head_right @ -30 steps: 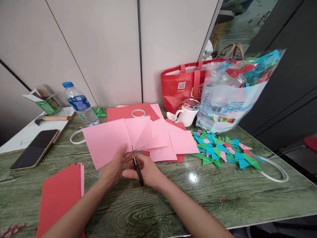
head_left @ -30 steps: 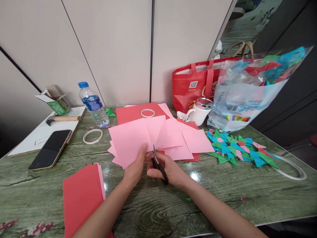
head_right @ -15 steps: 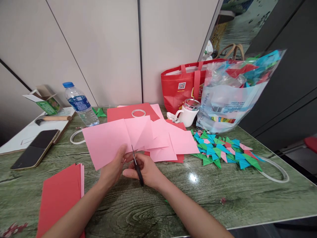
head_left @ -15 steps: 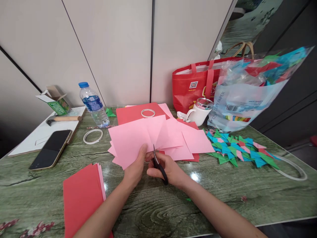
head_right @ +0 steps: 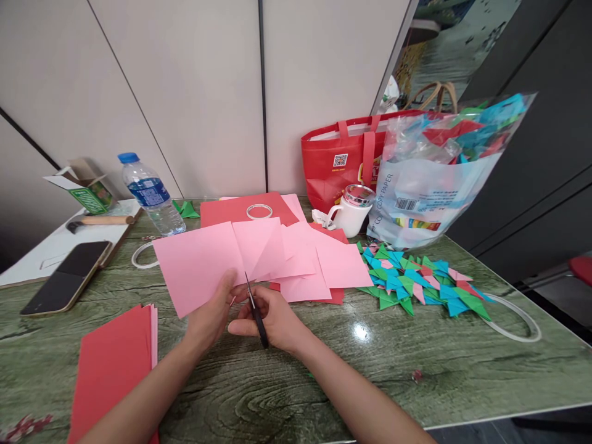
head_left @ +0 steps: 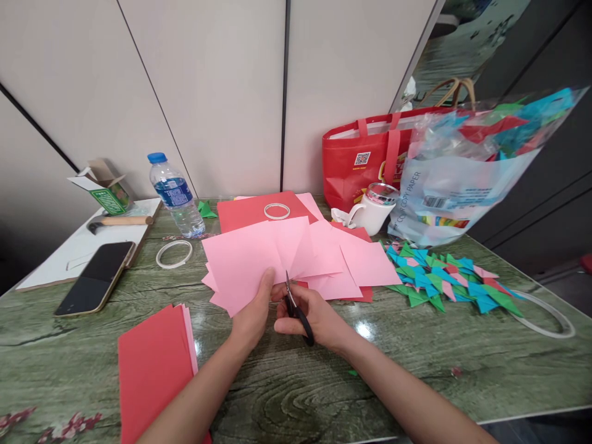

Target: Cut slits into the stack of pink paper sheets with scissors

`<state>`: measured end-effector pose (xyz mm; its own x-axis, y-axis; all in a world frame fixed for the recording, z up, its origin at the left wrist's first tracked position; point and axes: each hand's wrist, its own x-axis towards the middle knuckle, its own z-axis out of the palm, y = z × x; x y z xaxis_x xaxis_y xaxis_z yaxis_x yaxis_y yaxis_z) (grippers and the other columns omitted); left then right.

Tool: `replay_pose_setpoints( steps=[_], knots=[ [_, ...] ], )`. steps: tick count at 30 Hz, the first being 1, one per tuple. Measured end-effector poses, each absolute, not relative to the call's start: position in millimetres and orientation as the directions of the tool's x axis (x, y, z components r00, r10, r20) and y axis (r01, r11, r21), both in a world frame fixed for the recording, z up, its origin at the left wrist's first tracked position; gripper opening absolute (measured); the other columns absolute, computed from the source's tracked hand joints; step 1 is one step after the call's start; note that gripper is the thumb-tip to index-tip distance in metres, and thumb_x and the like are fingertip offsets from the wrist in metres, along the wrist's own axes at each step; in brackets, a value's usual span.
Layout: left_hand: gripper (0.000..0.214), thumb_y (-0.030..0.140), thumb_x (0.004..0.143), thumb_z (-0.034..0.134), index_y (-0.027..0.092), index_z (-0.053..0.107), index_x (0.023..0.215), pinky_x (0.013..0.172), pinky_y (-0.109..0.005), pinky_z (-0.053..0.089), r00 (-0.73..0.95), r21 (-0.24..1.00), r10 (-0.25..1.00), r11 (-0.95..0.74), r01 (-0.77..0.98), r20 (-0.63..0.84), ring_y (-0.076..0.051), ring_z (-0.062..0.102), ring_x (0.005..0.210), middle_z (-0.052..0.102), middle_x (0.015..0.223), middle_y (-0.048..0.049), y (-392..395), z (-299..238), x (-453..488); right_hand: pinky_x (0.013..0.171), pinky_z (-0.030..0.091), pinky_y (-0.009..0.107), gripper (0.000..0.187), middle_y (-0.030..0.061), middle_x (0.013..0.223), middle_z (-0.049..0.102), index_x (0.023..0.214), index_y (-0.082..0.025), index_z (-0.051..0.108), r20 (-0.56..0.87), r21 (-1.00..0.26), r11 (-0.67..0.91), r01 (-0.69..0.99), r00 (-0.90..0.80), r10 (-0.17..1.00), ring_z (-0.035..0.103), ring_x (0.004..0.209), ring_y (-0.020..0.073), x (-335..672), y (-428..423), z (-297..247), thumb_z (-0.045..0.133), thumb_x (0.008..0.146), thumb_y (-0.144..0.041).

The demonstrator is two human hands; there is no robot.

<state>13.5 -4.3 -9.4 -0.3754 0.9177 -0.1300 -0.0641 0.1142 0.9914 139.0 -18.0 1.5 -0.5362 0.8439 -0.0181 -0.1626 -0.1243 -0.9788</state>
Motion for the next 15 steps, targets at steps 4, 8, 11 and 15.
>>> replay_pose_setpoints(
  steps=[4,8,11,15],
  knots=[
    [0.049,0.048,0.063,0.06,0.02,0.057,0.104,0.097,-0.034,0.031,-0.37,0.994,0.923,0.098,-0.049,-0.109,-0.022,0.049,0.11,0.061,0.107,-0.0049,-5.2,-8.3,14.0,0.052,0.032,0.023,0.051,-0.0024,0.066,0.048,0.092,-0.017,0.052,-0.005,-0.983,-0.102,-0.154,-0.53,0.848,0.041,0.058,0.01,138.6,-17.6,2.8,0.074,0.054,-0.042],
    [0.048,0.048,0.062,0.061,0.02,0.058,0.101,0.096,-0.033,0.033,-0.383,0.994,0.917,0.098,-0.051,-0.11,-0.022,0.051,0.107,0.063,0.103,-0.0065,-5.4,-8.7,13.9,0.053,0.032,0.023,0.05,-0.0024,0.066,0.047,0.091,-0.017,0.052,0.014,-0.985,-0.078,-0.153,-0.526,0.851,0.042,0.06,0.0107,138.2,-17.7,3.7,0.073,0.054,-0.043],
    [0.049,0.049,0.062,0.061,0.019,0.058,0.101,0.096,-0.034,0.032,-0.381,0.994,0.917,0.106,-0.041,-0.114,-0.023,0.05,0.108,0.063,0.104,-0.0073,-6.0,-9.4,13.2,0.053,0.032,0.022,0.049,-0.0024,0.067,0.047,0.091,-0.017,0.052,0.008,-0.986,-0.082,-0.148,-0.525,0.851,0.041,0.059,0.01,138.2,-18.2,4.3,0.073,0.055,-0.043],
    [0.053,0.051,0.063,0.059,0.019,0.056,0.105,0.097,-0.033,0.031,-0.364,0.99,0.921,0.129,-0.05,-0.138,-0.022,0.049,0.109,0.06,0.109,-0.0075,-6.6,-9.4,13.0,0.051,0.03,0.022,0.049,-0.0029,0.065,0.047,0.089,-0.016,0.05,-0.022,-0.986,-0.105,-0.13,-0.526,0.85,0.039,0.056,0.0092,138.2,-18.6,4.6,0.073,0.055,-0.043]
  ],
)
